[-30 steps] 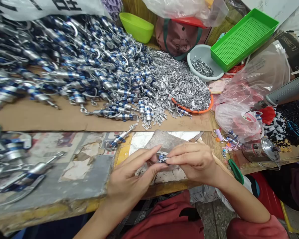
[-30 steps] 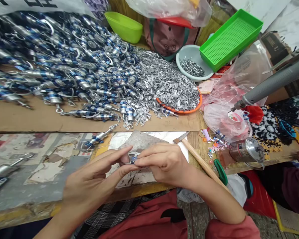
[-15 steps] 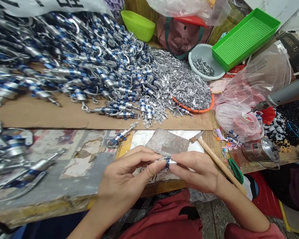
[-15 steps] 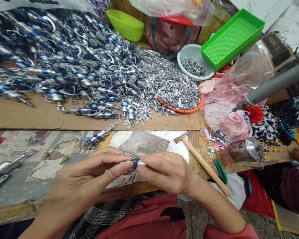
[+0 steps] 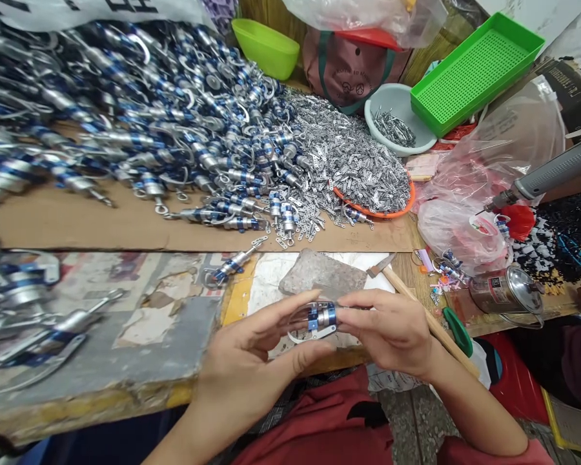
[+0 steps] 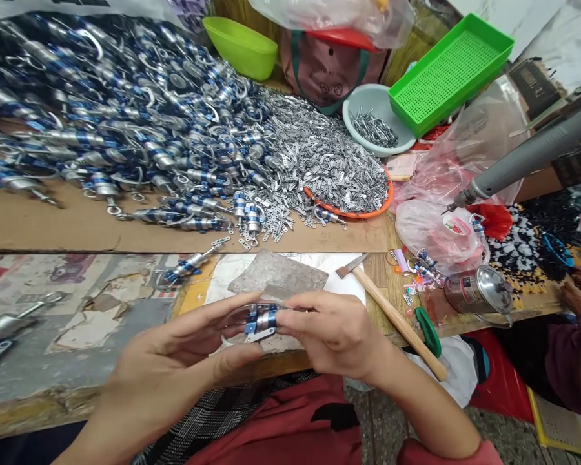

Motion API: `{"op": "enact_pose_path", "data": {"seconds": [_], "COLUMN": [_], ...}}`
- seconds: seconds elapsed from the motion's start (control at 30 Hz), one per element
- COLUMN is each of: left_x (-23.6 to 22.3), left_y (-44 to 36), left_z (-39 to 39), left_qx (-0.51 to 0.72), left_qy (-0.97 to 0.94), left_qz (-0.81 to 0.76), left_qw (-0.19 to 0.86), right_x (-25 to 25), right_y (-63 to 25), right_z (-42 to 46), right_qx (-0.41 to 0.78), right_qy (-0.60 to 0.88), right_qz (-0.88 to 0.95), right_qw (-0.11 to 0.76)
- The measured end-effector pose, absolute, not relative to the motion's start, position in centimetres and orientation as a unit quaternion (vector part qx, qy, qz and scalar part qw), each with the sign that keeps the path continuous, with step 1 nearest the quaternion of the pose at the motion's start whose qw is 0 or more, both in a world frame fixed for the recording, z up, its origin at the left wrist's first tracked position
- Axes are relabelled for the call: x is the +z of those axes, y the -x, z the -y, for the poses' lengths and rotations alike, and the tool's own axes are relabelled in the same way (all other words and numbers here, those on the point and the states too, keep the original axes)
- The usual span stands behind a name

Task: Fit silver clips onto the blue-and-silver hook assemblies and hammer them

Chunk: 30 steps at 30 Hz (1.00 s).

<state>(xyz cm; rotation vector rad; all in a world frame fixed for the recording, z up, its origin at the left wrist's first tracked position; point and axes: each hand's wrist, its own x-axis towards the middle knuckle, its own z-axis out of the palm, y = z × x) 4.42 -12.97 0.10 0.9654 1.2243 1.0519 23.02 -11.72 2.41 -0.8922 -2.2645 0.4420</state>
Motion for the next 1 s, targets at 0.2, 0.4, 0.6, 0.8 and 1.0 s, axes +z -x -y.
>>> {"op": "enact_pose_path", "data": {"seconds": [0.2,0.4,0.6,0.8,1.0], "left_x": [0.4,0.3,-1.2,-1.1,-0.7], "left_y": [-6.0,-6.8,-6.7,-6.4,-6.5], "left_z": [13.4,13.6,13.3,12.9,12.8], "left_qx": [0.48,0.474,0.481,0.48,0.487], "left_qy": [-0.328,-0.322,-0.303,-0.278,-0.265], "left_qz": [-0.538,-0.532,-0.55,-0.536,-0.519], "left_qw": [0.61,0.623,0.611,0.636,0.65], "right_x": [2.1,-0.1,0.5,2.8,4.3], "right_y": [-22.9,-19.8,-20.6,-23.7,-23.5], "right_z": [4.9,-0.9,-0.5,4.7,8.3], "right_qx": [0.098,0.03,0.06,0.259,0.279], "right_qy": [0.515,0.602,0.577,0.437,0.377], "right_qz": [0.829,0.797,0.814,0.833,0.864], "right_qw": [0.194,0.035,0.036,0.219,0.182]}}
